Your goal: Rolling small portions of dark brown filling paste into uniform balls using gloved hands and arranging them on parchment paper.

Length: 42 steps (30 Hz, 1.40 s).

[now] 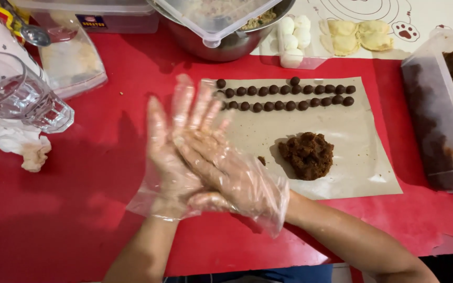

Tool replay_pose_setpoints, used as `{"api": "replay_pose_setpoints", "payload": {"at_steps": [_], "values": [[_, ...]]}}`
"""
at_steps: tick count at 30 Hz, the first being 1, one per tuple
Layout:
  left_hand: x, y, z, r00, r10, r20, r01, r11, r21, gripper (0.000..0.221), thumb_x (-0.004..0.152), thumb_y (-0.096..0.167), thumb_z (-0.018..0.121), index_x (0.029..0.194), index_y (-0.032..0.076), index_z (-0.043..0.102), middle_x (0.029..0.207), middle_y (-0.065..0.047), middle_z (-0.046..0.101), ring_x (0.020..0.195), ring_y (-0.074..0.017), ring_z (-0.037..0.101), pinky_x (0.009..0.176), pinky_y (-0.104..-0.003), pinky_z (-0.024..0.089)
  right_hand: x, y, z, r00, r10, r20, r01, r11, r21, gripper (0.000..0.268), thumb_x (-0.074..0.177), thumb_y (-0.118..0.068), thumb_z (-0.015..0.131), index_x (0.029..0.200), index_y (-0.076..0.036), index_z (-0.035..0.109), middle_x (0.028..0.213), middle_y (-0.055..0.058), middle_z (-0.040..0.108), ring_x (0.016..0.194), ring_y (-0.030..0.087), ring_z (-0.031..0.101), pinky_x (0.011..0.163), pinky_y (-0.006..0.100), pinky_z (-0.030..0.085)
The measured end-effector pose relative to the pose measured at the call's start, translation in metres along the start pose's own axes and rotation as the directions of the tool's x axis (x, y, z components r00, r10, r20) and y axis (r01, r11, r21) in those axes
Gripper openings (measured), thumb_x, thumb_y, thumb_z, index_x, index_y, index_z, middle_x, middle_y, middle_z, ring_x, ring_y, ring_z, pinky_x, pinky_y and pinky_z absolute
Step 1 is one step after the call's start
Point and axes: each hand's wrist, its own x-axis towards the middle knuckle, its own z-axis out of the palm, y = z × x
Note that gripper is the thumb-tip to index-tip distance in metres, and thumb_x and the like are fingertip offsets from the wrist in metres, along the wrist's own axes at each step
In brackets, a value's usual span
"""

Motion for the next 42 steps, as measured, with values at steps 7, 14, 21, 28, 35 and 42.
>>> {"api": "replay_pose_setpoints", "payload": {"at_steps": [7,14,21,28,35,42], "values": [[0.004,-0.004,0.034,0.855,-0.171,-0.490,0.087,0.978,-0.191,0.066,0.095,0.055,0.050,0.141,0.008,0.062,0.142,-0.021,0.064,0.122,-0.0327,0.063,0.104,-0.047,0.050,0.021,-0.004,-0.034,0.961,0.152,-0.229,0.004,0.824,0.566,0.049,0.113,-0.021,0.046,0.157,-0.009,0.029,0.147,0.018,0.048,0.126,0.025,0.053,0.109,0.037,0.051],[-0.006,0.011,0.039,0.960,-0.218,-0.176,0.145,0.924,-0.353,0.067,0.102,0.054,0.057,0.154,0.013,0.048,0.157,-0.018,0.047,0.135,-0.0232,0.054,0.103,-0.039,0.056,0.027,-0.018,-0.060,0.926,0.305,-0.222,-0.245,0.934,0.261,0.035,0.106,-0.012,0.049,0.139,0.000,0.050,0.138,0.023,0.061,0.126,0.034,0.066,0.103,0.040,0.063],[-0.008,-0.006,0.022,0.997,0.041,0.062,-0.036,0.996,-0.086,0.044,0.111,0.054,0.051,0.151,0.036,0.050,0.169,-0.002,0.034,0.160,-0.0390,0.022,0.134,-0.057,0.013,0.009,-0.002,-0.039,0.973,0.079,-0.219,-0.054,0.992,0.118,0.033,0.106,0.000,0.055,0.138,-0.004,0.051,0.132,0.017,0.066,0.120,0.028,0.072,0.103,0.038,0.067],[-0.008,-0.004,0.017,0.985,-0.171,-0.021,0.169,0.984,-0.059,0.078,0.102,0.067,0.044,0.161,0.017,0.036,0.169,-0.024,0.022,0.157,-0.0426,0.019,0.123,-0.057,0.024,0.003,0.016,-0.022,0.981,-0.141,-0.135,0.144,0.990,0.010,0.040,0.102,-0.004,0.060,0.141,-0.004,0.050,0.129,0.015,0.069,0.114,0.027,0.074,0.102,0.039,0.064],[-0.004,0.011,0.015,0.998,-0.068,-0.001,0.068,0.997,0.030,0.076,0.103,0.065,0.033,0.164,0.020,0.030,0.173,-0.017,0.023,0.160,-0.0401,0.019,0.126,-0.061,0.016,-0.007,0.025,-0.016,0.975,-0.196,-0.106,0.160,0.948,-0.277,0.054,0.096,0.000,0.072,0.144,-0.002,0.048,0.129,0.017,0.065,0.113,0.029,0.068,0.096,0.039,0.063],[-0.001,0.008,0.008,0.995,-0.048,-0.093,0.052,0.998,0.044,0.070,0.103,0.063,0.040,0.153,0.015,0.049,0.164,-0.023,0.038,0.152,-0.0439,0.036,0.116,-0.060,0.035,-0.010,0.023,-0.006,0.978,-0.195,-0.080,0.180,0.969,-0.167,0.064,0.102,-0.011,0.073,0.153,-0.002,0.036,0.153,0.024,0.046,0.140,0.040,0.055,0.120,0.055,0.051]]}}
